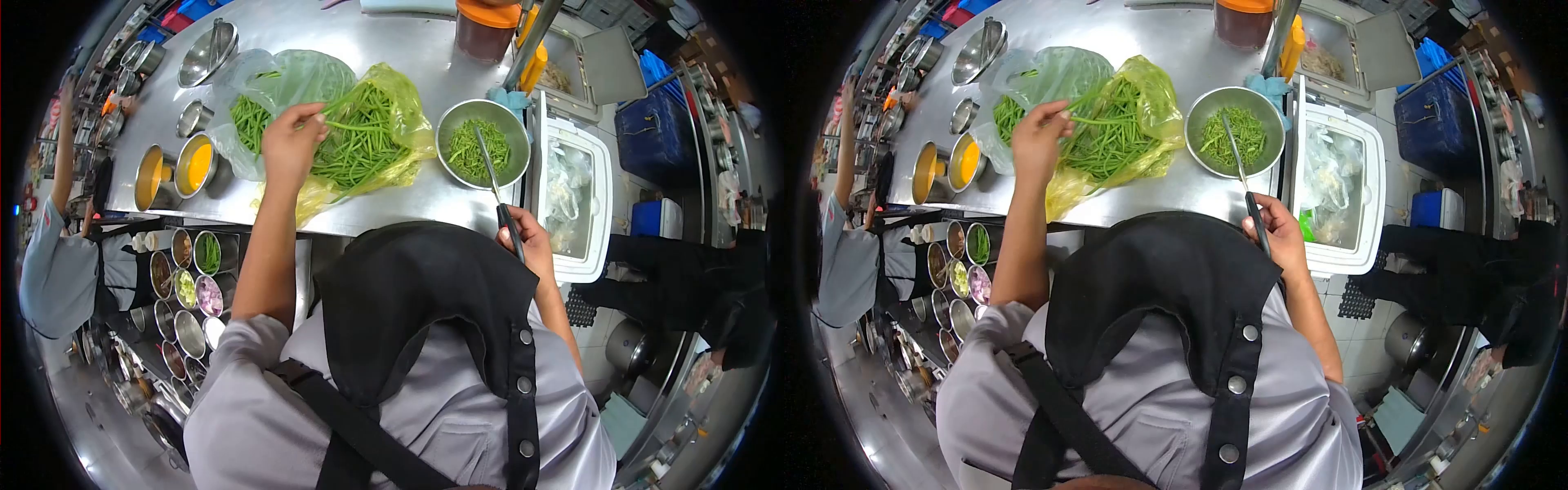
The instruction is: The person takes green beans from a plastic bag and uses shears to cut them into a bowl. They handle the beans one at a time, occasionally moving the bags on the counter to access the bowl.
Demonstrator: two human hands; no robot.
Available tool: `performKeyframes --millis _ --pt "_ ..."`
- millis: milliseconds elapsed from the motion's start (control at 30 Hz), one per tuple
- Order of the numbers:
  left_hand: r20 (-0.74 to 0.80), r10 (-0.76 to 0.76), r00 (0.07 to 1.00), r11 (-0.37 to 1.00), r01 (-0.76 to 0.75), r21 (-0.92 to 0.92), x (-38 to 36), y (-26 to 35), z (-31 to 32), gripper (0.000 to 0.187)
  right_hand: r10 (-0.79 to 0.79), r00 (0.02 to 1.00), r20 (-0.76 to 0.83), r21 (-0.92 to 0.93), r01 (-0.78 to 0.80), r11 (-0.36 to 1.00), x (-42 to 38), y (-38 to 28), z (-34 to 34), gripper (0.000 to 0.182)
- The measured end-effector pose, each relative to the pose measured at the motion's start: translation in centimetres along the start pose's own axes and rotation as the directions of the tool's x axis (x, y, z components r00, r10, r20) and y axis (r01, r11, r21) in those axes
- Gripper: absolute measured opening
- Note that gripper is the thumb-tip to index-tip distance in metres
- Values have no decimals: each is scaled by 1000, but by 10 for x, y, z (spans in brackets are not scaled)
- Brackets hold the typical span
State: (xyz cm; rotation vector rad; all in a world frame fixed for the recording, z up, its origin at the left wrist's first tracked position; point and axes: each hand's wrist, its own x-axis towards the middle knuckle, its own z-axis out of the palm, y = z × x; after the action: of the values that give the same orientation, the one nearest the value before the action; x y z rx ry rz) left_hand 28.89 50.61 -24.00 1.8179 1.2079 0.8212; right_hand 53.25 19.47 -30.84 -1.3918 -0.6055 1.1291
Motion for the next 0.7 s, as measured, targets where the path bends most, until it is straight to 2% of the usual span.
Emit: performKeyframes --millis 67,100,167,200,267,300,533,700 --pt "-192 141 971 941 -192 -280 -9 5 -8 19 -16 1000 0 -7 16 1000 -1 2 -2 45" --pt "-190 132 973 941 -183 -285 -9 15 -11 19 6 1000 -5 7 -6 1000 -2 0 -1 45" --pt "-307 159 938 919 -255 -302 -6 35 -24 19 24 1000 7 14 -24 1000 0 -4 1 46" --pt "-319 156 935 920 -255 -298 -4 28 -23 19 35 999 -3 24 -35 999 0 -5 2 47" --pt "-38 -73 997 773 32 -633 8 0 -11 19 44 999 -7 39 -44 998 2 -4 4 47" --pt "138 -137 981 643 194 -741 13 -8 -5 19 24 1000 14 26 -24 999 4 -1 2 48" --pt "215 -117 970 559 243 -793 -9 -3 55 18 -16 995 96 -4 16 1000 -4 -8 -5 53" --pt "182 -68 981 625 184 -758 -17 14 71 17 -73 983 171 -14 76 997 -7 -12 -7 58"
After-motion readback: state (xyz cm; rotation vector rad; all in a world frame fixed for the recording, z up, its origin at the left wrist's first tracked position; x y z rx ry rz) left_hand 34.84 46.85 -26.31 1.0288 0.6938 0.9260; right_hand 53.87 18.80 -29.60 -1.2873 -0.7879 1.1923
